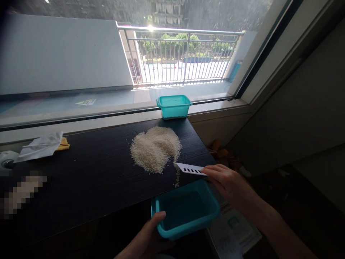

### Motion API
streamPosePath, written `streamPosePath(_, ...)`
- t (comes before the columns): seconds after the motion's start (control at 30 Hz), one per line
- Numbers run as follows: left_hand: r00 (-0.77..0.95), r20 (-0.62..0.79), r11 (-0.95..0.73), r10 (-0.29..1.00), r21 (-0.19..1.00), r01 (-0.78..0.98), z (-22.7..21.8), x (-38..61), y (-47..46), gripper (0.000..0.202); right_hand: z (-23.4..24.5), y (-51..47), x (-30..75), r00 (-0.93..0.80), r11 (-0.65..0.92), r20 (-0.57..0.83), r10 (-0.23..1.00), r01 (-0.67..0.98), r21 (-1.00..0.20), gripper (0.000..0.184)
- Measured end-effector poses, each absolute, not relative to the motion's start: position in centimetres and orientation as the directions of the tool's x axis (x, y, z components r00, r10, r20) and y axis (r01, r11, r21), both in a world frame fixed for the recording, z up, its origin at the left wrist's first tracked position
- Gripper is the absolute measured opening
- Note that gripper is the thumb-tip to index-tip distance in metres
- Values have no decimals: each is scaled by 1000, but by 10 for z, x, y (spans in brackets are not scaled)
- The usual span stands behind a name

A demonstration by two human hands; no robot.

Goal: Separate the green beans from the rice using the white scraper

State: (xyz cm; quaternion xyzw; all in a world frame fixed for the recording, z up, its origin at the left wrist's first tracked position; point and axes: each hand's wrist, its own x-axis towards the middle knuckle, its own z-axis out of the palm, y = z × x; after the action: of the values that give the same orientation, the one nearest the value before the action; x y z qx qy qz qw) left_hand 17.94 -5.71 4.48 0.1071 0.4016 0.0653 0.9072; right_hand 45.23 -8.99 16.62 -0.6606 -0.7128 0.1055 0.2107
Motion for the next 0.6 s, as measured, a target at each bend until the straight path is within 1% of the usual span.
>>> streamPosePath(0.2, 654, -720, 959, 232, 281, -32, 54, 179, -59, 78, 173, -104, 443, -67, 114, 124, 990, 896, -428, 30)
streamPosePath(0.37, 629, -735, 955, 256, 294, -45, 59, 179, -60, 79, 172, -117, 440, -80, 129, 125, 989, 882, -453, 31)
streamPosePath(0.6, 627, -739, 957, 246, 287, -36, 61, 176, -59, 80, 176, -142, 439, -114, 119, 40, 993, 865, -487, 33)
